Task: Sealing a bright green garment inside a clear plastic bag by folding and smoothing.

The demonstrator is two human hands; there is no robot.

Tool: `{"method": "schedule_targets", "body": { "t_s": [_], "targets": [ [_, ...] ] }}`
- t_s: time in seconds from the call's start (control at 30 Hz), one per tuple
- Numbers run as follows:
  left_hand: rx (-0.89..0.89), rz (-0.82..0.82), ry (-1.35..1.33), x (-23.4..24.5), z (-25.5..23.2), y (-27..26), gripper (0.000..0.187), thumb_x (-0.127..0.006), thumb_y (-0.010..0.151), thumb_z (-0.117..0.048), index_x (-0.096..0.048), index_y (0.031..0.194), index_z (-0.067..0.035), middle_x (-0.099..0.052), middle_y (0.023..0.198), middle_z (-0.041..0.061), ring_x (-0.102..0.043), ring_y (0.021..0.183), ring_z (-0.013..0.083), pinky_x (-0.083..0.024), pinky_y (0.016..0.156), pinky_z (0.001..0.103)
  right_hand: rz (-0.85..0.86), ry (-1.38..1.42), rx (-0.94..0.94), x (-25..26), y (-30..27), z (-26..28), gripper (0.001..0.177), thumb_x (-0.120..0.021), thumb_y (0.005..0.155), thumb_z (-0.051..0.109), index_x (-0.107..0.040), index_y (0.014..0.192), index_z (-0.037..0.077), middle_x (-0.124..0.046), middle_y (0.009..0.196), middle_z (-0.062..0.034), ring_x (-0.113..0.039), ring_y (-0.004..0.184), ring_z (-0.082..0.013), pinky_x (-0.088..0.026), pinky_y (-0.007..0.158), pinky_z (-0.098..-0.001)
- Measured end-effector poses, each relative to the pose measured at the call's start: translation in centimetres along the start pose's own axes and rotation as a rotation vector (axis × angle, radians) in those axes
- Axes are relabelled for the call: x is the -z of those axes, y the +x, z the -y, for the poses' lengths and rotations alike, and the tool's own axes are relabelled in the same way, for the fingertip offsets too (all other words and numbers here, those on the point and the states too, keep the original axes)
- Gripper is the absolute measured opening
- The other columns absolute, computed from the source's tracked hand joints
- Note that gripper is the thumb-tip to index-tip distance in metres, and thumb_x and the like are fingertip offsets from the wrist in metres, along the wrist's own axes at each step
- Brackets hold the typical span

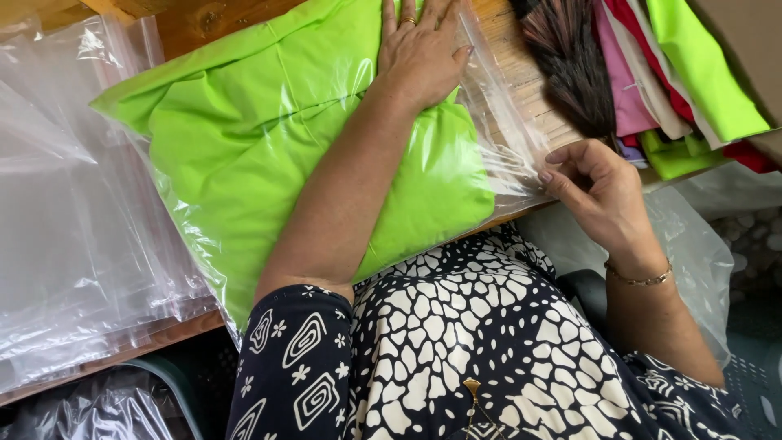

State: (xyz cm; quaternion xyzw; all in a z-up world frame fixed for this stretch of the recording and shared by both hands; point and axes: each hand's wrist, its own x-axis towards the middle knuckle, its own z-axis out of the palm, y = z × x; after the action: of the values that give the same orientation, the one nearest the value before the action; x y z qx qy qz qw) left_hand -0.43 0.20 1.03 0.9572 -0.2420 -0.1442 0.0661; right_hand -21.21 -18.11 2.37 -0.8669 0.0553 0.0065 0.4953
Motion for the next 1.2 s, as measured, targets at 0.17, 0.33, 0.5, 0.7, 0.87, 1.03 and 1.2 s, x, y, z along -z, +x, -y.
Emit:
{"method": "schedule_targets", "body": {
  "t_s": [0.17,0.33,0.5,0.7,0.87,1.03,1.2],
  "targets": [
    [0.021,0.035,0.007,0.4,-0.3,0.1,0.061,-0.022,0.096,-0.048,-0.008,0.147,-0.018,-0.01,0.155,0.01,-0.007,0.143,0.0369,0.01,0.108,0.05,-0.129,-0.273,0.099,0.2,-1.1,-2.4,0.016,-0.073,0.091,0.017,-0.062,0.084,0.007,-0.041,0.079,-0.0011,-0.037,0.072,-0.0135,-0.033,0.061,-0.0266],
    [0.033,0.069,0.026,0.4,-0.5,-0.1,0.06,-0.017,0.096,-0.048,-0.005,0.148,-0.019,-0.008,0.156,0.01,-0.006,0.144,0.037,0.011,0.108,0.05,-0.106,-0.212,0.123,-0.5,-2.0,-1.9,0.016,-0.069,0.091,0.015,-0.061,0.082,0.005,-0.045,0.078,-0.0022,-0.04,0.071,-0.0133,-0.035,0.061,-0.026],
    [0.047,0.081,0.003,0.4,-0.4,0.1,0.06,-0.018,0.096,-0.047,-0.008,0.147,-0.018,-0.012,0.155,0.011,-0.009,0.143,0.0364,0.009,0.109,0.05,-0.107,0.01,0.032,-0.9,-1.6,-0.3,0.018,-0.063,0.095,0.006,-0.054,0.08,0.003,-0.061,0.064,-0.0084,-0.062,0.056,-0.0124,-0.052,0.051,-0.0212],
    [0.081,0.03,0.009,0.5,0.1,0.9,0.058,-0.018,0.096,-0.045,-0.018,0.146,-0.016,-0.027,0.149,0.015,-0.024,0.139,0.034,0.006,0.109,0.052,-0.233,0.386,0.079,-2.3,-0.4,-1.0,0.017,-0.065,0.093,0.004,-0.051,0.083,0.001,-0.062,0.07,-0.0123,-0.064,0.055,-0.0174,-0.056,0.049,-0.0228],
    [0.047,-0.064,0.001,0.1,0.3,1.0,0.054,-0.024,0.097,-0.045,-0.028,0.141,-0.015,-0.042,0.139,0.02,-0.035,0.131,0.0392,-0.003,0.108,0.058,-0.23,0.358,0.136,-2.4,-0.2,-0.9,0.019,-0.059,0.093,-0.006,-0.045,0.105,0.0,-0.058,0.08,-0.0131,-0.057,0.053,-0.0154,-0.05,0.044,-0.0217],
    [0.053,-0.135,-0.002,-0.9,1.1,1.9,0.058,-0.029,0.097,-0.046,-0.024,0.141,-0.008,-0.041,0.141,0.017,-0.031,0.134,0.04,-0.003,0.108,0.057,-0.214,0.167,0.247,-1.8,-0.3,-1.9,0.016,-0.065,0.09,-0.009,-0.053,0.093,0.001,-0.058,0.081,-0.0089,-0.056,0.065,-0.0134,-0.047,0.058,-0.0205],
    [0.045,-0.152,-0.017,-1.7,1.4,2.4,0.062,-0.027,0.097,-0.049,-0.026,0.138,-0.003,-0.051,0.133,0.017,-0.037,0.13,0.0409,-0.004,0.108,0.057,-0.232,0.098,0.324,-2.0,-0.4,-2.6,0.012,-0.066,0.09,-0.01,-0.058,0.095,-0.002,-0.06,0.087,-0.0105,-0.057,0.079,-0.0163,-0.049,0.071,-0.0229]
  ]
}}
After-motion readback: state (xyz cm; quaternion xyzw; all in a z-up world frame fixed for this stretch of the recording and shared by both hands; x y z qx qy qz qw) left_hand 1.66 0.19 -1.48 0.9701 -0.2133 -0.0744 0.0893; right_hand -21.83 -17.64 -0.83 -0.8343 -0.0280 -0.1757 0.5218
